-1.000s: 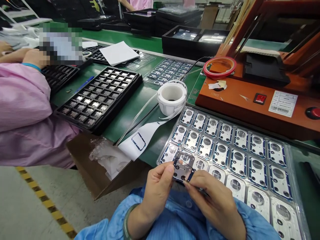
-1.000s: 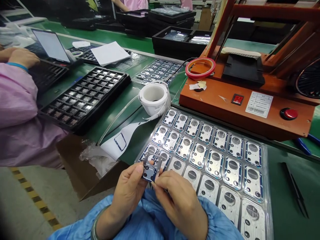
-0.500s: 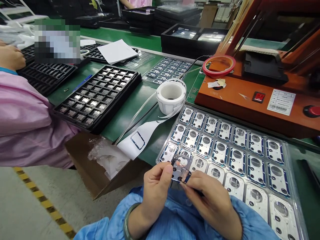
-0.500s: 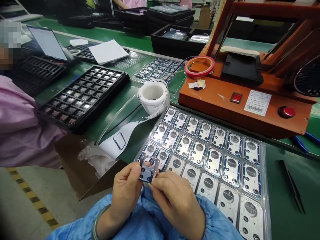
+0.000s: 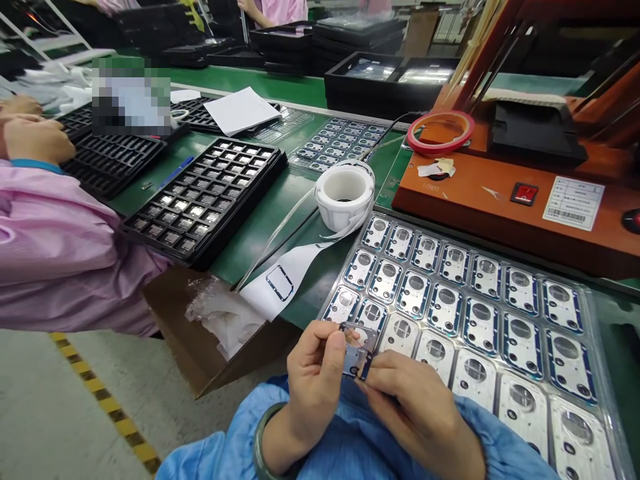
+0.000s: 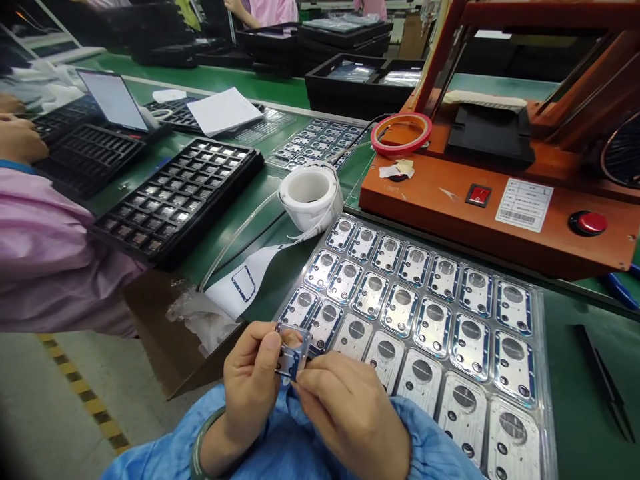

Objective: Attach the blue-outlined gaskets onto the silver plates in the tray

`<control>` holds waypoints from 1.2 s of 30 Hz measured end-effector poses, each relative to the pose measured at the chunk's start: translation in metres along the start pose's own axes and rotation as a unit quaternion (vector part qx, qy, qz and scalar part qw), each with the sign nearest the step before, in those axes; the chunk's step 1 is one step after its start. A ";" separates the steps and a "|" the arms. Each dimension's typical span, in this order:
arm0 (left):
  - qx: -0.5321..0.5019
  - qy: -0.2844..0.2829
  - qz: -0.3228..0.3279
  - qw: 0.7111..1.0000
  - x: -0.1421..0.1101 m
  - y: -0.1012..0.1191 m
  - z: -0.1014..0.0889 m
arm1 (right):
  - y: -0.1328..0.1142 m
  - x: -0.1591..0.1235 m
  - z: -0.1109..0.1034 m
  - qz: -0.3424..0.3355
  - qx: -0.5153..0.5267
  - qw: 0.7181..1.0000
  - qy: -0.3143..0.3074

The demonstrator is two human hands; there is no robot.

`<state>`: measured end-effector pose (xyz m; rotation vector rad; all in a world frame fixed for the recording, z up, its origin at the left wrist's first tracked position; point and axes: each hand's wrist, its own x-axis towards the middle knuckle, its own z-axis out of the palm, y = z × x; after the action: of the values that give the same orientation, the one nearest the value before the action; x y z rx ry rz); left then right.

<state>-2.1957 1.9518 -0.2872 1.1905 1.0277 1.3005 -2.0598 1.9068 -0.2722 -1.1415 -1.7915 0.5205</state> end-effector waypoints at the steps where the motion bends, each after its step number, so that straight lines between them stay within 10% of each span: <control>1: -0.001 0.002 -0.003 1.000 -0.001 0.000 0.000 | 0.000 0.000 0.000 0.000 0.001 1.000 -0.002; 19: 0.089 -0.006 0.086 0.992 -0.001 -0.001 -0.005 | 0.000 -0.001 0.003 -0.005 0.007 0.999 -0.034; 36: 0.141 0.032 0.011 0.989 -0.003 -0.006 -0.004 | -0.002 -0.002 0.003 -0.033 -0.058 0.998 0.007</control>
<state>-2.1994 1.9492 -0.2944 1.3823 1.2798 1.2453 -2.0626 1.9046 -0.2732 -1.1567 -1.8612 0.3726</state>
